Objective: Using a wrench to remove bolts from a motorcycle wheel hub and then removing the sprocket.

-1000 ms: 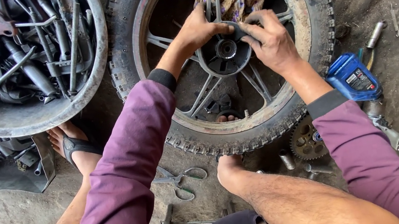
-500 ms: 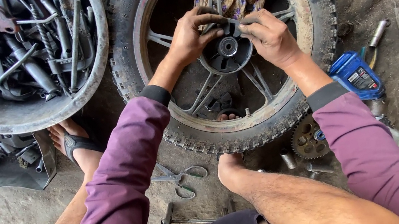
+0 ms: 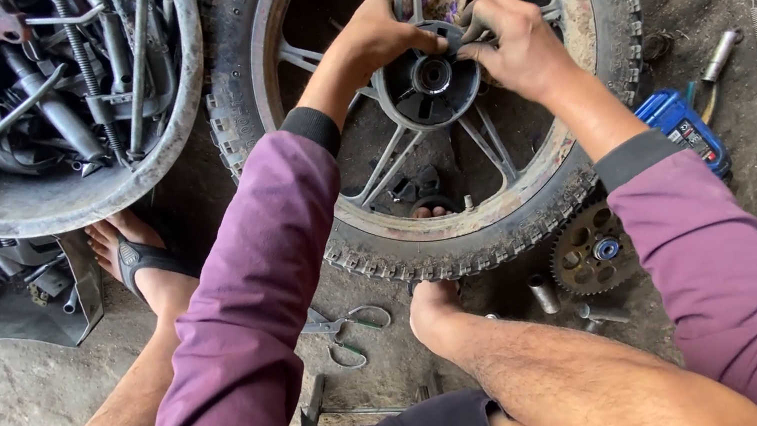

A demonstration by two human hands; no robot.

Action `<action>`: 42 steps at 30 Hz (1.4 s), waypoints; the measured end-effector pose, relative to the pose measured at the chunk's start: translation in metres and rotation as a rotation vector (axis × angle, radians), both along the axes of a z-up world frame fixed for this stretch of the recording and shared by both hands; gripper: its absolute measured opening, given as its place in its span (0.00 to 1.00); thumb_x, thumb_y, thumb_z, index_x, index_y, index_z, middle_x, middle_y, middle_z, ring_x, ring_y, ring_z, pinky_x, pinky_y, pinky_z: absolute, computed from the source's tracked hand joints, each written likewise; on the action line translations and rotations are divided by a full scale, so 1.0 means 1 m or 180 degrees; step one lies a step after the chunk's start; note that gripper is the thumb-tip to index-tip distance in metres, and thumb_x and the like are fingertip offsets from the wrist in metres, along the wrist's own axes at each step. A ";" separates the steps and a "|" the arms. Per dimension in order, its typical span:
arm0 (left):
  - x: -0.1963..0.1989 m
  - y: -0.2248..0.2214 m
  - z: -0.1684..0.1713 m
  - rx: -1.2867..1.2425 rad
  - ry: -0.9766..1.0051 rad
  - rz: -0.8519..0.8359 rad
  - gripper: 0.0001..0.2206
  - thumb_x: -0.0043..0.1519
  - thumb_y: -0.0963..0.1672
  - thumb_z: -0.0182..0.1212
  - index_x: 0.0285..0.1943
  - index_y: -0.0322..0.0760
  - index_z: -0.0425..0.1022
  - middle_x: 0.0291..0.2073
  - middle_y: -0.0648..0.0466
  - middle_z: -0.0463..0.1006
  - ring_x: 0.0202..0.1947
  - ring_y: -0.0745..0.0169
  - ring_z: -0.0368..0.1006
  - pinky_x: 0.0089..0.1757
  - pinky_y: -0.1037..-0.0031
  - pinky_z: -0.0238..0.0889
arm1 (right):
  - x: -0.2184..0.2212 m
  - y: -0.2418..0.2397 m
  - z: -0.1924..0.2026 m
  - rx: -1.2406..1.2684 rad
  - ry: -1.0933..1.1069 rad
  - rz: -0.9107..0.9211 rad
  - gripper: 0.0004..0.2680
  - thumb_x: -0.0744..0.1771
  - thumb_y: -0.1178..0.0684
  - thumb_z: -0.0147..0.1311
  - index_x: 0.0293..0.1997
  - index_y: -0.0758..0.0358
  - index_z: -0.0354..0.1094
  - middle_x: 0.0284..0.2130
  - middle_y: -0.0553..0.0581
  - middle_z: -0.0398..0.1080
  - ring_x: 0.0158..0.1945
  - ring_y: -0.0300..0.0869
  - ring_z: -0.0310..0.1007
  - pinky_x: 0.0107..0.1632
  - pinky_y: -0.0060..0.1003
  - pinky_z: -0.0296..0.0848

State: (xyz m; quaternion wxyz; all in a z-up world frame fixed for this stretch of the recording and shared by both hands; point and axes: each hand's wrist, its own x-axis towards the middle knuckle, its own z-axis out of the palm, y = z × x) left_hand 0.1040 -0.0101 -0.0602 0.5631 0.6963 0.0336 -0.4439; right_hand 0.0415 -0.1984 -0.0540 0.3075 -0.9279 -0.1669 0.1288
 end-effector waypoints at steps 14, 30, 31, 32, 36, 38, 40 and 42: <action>0.006 0.008 0.000 -0.0286 0.0270 -0.0174 0.23 0.39 0.43 0.69 0.42 0.33 0.65 0.38 0.50 0.75 0.40 0.57 0.74 0.42 0.73 0.72 | 0.029 0.005 0.025 -0.0085 0.1745 -0.0521 0.18 0.58 0.47 0.56 0.50 0.60 0.62 0.49 0.61 0.63 0.56 0.50 0.58 0.57 0.49 0.54; 0.004 0.007 -0.018 0.0269 -0.0456 -0.0531 0.24 0.41 0.51 0.69 0.37 0.37 0.62 0.35 0.53 0.70 0.34 0.63 0.68 0.33 0.76 0.66 | 0.025 0.017 0.033 -0.0121 0.1555 -0.0267 0.18 0.61 0.54 0.52 0.56 0.60 0.56 0.52 0.64 0.57 0.58 0.52 0.53 0.59 0.46 0.50; 0.004 0.005 -0.016 0.0264 -0.0452 -0.0532 0.24 0.41 0.51 0.69 0.37 0.37 0.62 0.35 0.53 0.70 0.34 0.63 0.68 0.33 0.76 0.66 | 0.023 0.015 0.033 -0.0125 0.1559 -0.0269 0.18 0.61 0.54 0.52 0.56 0.60 0.56 0.52 0.64 0.57 0.58 0.52 0.53 0.59 0.46 0.50; 0.004 0.007 -0.015 0.0260 -0.0445 -0.0486 0.23 0.41 0.50 0.68 0.38 0.37 0.62 0.36 0.53 0.71 0.35 0.63 0.69 0.34 0.77 0.67 | 0.024 0.016 0.032 -0.0078 0.1440 -0.0207 0.18 0.61 0.54 0.52 0.56 0.60 0.57 0.51 0.65 0.58 0.57 0.52 0.55 0.59 0.45 0.52; 0.003 0.009 -0.015 0.0265 -0.0527 -0.0401 0.24 0.40 0.50 0.68 0.39 0.36 0.65 0.38 0.51 0.74 0.37 0.60 0.71 0.38 0.76 0.68 | 0.024 0.019 0.036 -0.0067 0.1292 -0.0157 0.17 0.61 0.55 0.52 0.55 0.61 0.58 0.49 0.67 0.60 0.56 0.53 0.56 0.57 0.44 0.55; 0.004 0.010 -0.017 0.0257 -0.0490 -0.0382 0.24 0.39 0.50 0.69 0.40 0.37 0.65 0.38 0.52 0.73 0.38 0.61 0.70 0.38 0.75 0.67 | 0.024 0.018 0.033 -0.0095 0.1316 -0.0173 0.17 0.61 0.54 0.53 0.55 0.60 0.59 0.49 0.66 0.60 0.55 0.52 0.58 0.56 0.43 0.56; 0.003 0.010 -0.017 0.0248 -0.0456 -0.0375 0.25 0.39 0.50 0.69 0.40 0.37 0.65 0.38 0.53 0.73 0.38 0.62 0.70 0.38 0.75 0.66 | 0.024 0.016 0.032 -0.0120 0.1338 -0.0200 0.17 0.61 0.53 0.53 0.54 0.60 0.59 0.49 0.66 0.61 0.54 0.52 0.59 0.55 0.42 0.58; 0.001 0.014 -0.015 0.0201 -0.0532 -0.0240 0.25 0.36 0.51 0.69 0.40 0.38 0.69 0.38 0.52 0.76 0.39 0.62 0.72 0.40 0.75 0.65 | 0.026 0.017 0.032 -0.0163 0.1478 -0.0216 0.17 0.60 0.52 0.53 0.54 0.58 0.61 0.49 0.63 0.62 0.55 0.51 0.59 0.54 0.44 0.59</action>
